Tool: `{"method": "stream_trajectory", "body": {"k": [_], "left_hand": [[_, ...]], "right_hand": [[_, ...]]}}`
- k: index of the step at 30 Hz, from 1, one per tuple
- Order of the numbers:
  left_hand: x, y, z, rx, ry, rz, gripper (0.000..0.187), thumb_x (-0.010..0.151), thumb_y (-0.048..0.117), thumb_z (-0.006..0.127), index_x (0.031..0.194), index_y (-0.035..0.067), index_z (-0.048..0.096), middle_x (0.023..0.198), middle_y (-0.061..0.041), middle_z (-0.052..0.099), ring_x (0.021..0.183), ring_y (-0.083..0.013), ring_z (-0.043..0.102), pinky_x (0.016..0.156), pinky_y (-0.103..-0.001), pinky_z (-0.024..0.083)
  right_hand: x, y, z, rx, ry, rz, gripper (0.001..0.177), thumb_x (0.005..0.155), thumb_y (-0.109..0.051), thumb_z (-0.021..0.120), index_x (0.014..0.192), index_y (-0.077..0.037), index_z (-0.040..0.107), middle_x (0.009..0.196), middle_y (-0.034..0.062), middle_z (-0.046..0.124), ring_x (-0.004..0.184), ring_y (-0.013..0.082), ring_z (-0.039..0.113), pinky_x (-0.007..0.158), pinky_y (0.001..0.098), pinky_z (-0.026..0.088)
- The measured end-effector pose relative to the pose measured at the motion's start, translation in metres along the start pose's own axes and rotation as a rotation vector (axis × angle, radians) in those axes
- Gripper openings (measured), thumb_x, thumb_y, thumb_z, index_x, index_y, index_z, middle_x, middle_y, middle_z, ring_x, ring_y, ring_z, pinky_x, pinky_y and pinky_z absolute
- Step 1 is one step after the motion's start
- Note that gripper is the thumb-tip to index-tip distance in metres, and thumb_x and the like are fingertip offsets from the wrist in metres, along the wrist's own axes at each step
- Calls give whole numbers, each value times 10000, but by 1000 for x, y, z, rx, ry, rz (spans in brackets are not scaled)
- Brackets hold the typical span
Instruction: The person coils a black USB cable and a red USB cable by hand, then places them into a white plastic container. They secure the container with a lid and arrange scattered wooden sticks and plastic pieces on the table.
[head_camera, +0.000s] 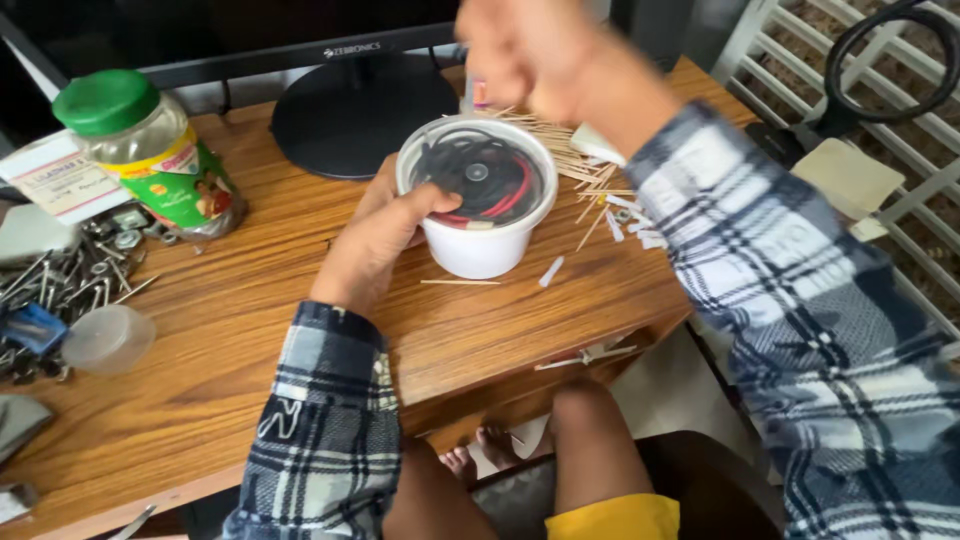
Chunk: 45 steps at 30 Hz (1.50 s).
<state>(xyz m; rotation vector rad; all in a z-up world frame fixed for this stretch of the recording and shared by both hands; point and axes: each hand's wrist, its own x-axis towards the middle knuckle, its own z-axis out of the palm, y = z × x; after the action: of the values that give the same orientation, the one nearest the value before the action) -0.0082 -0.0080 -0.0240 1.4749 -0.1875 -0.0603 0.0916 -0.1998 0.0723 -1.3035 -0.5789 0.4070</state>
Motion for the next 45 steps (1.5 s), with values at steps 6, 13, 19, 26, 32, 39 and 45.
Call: {"method": "stream_trajectory", "body": {"k": [6, 13, 19, 26, 32, 39, 45], "left_hand": [[3, -4, 4, 12, 59, 25, 1011, 696, 268, 726, 1566, 160, 222, 1288, -76, 624, 1186, -222, 597, 950, -350, 488], [5, -13, 0, -16, 46, 28, 1063, 670, 289, 752, 1559, 137, 188, 1323, -101, 588, 1207, -235, 591, 972, -394, 498], [3, -8, -2, 70, 100, -74, 1004, 673, 267, 722, 1549, 177, 240, 1291, -71, 608, 1173, -205, 594, 941, -377, 471], [3, -7, -2, 59, 56, 100, 720, 724, 200, 758, 1393, 19, 563, 1244, -88, 695, 1212, -199, 628, 1087, -314, 444], [10, 17, -13, 65, -79, -82, 758, 685, 202, 791, 1398, 76, 568, 1241, -48, 697, 1210, -197, 617, 1062, -343, 450], [68, 28, -43, 722, 99, 57, 519, 855, 245, 738, 1344, 117, 616, 1165, -162, 716, 1030, -320, 697, 879, -445, 544], [74, 12, -1, 1617, 427, 318, 149, 930, 148, 657, 988, 181, 790, 955, -129, 750, 868, -366, 722, 829, -577, 490]], "right_hand": [[5, 25, 22, 3, -69, 51, 495, 1132, -357, 434, 685, -176, 323, 567, -80, 296, 448, 28, 234, 418, 226, 153], [29, 69, -9, -116, -176, 70, 502, 1114, -422, 424, 688, -177, 320, 575, -75, 297, 453, 37, 239, 413, 229, 165], [20, 33, -3, -183, -267, 66, 514, 1098, -477, 415, 691, -177, 318, 582, -71, 298, 458, 44, 244, 408, 231, 176], [-9, 38, -4, -147, -318, 115, 537, 1079, -542, 405, 695, -177, 315, 590, -66, 299, 463, 53, 250, 403, 233, 189], [-31, 26, -4, -34, -415, 100, 563, 1063, -597, 397, 698, -178, 312, 597, -61, 300, 468, 60, 255, 398, 235, 199], [-36, 43, 40, 26, -252, -8, 576, 1058, -614, 421, 702, -174, 310, 603, -58, 286, 469, 80, 265, 410, 254, 210], [-20, 33, 21, 172, -138, -10, 533, 1047, -546, 450, 696, -154, 364, 584, -48, 305, 453, 80, 291, 403, 265, 209]]}}
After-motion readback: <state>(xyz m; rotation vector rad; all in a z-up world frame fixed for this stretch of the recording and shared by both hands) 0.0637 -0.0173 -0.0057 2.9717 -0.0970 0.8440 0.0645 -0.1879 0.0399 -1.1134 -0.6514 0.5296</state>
